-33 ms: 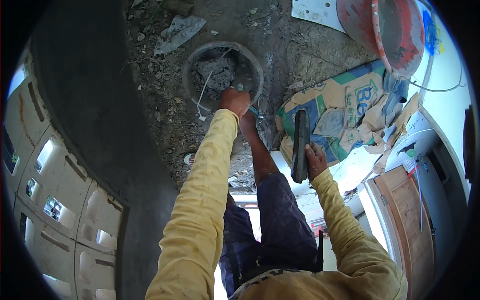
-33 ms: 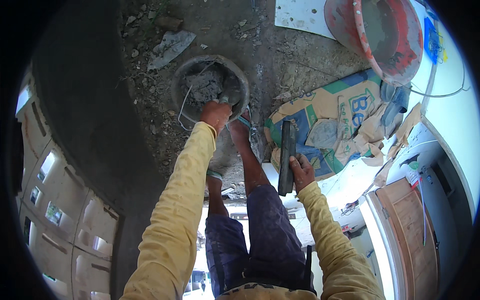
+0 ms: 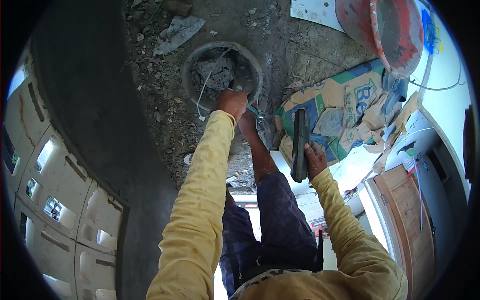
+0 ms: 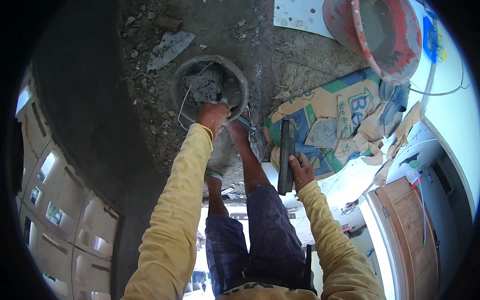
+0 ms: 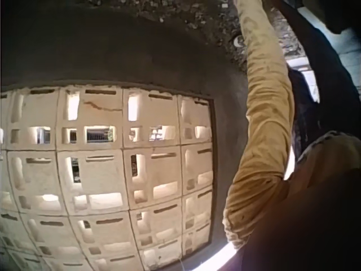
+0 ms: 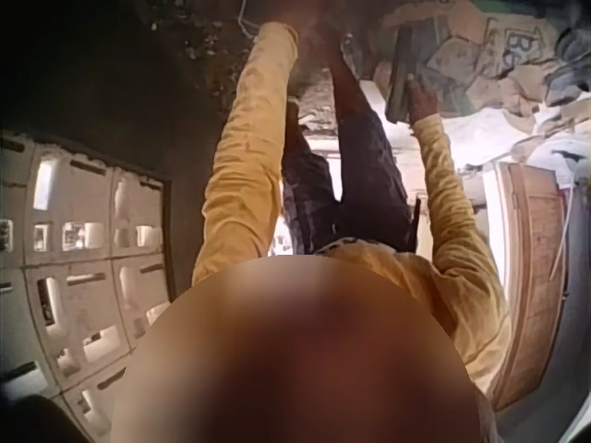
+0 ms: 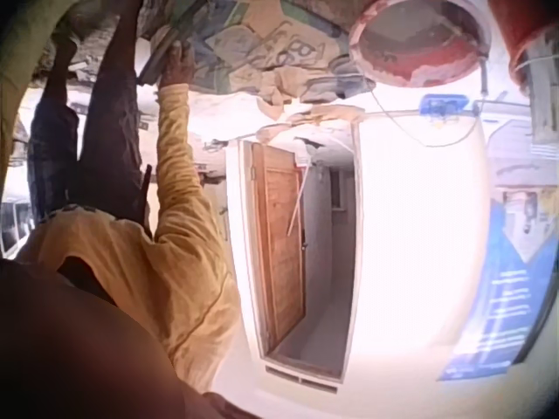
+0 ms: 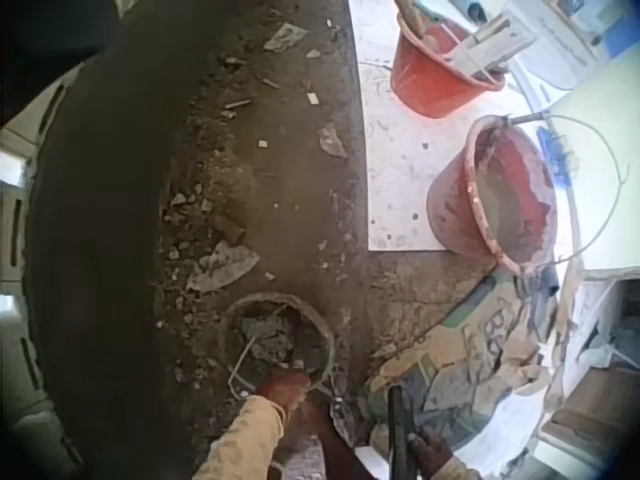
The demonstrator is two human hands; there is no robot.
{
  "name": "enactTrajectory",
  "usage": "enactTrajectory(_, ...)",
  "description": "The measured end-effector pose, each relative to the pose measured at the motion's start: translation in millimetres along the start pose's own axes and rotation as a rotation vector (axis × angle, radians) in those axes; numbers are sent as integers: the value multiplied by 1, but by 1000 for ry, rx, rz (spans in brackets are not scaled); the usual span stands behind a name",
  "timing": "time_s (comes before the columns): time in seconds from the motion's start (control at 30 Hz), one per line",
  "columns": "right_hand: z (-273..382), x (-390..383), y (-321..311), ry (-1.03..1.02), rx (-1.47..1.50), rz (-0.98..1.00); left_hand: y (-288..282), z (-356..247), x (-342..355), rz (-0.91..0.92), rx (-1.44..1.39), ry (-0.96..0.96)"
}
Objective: Applying and smoothing plaster to a wall with decorative block inserts using a trowel and smoothing tool.
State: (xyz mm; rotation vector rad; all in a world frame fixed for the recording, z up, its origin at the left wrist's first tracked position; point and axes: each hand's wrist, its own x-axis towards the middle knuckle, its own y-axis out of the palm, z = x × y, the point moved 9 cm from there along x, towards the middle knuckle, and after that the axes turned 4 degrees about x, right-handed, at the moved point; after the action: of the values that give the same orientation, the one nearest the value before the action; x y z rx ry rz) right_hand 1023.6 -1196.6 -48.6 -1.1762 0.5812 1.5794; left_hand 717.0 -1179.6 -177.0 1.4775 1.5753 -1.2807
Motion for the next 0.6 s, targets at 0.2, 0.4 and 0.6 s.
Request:
enactTrajectory(0.2,-2,0,7,60,67,26,38,35,-38,335,-1302,-618)
enactTrajectory(0.4,3,-1,10,29,-45,57,63,13,-6,662,-1970,-586)
enactTrajectory(0.6,-8,2,7,114,28,52,69,44,0,443,-2212,-658)
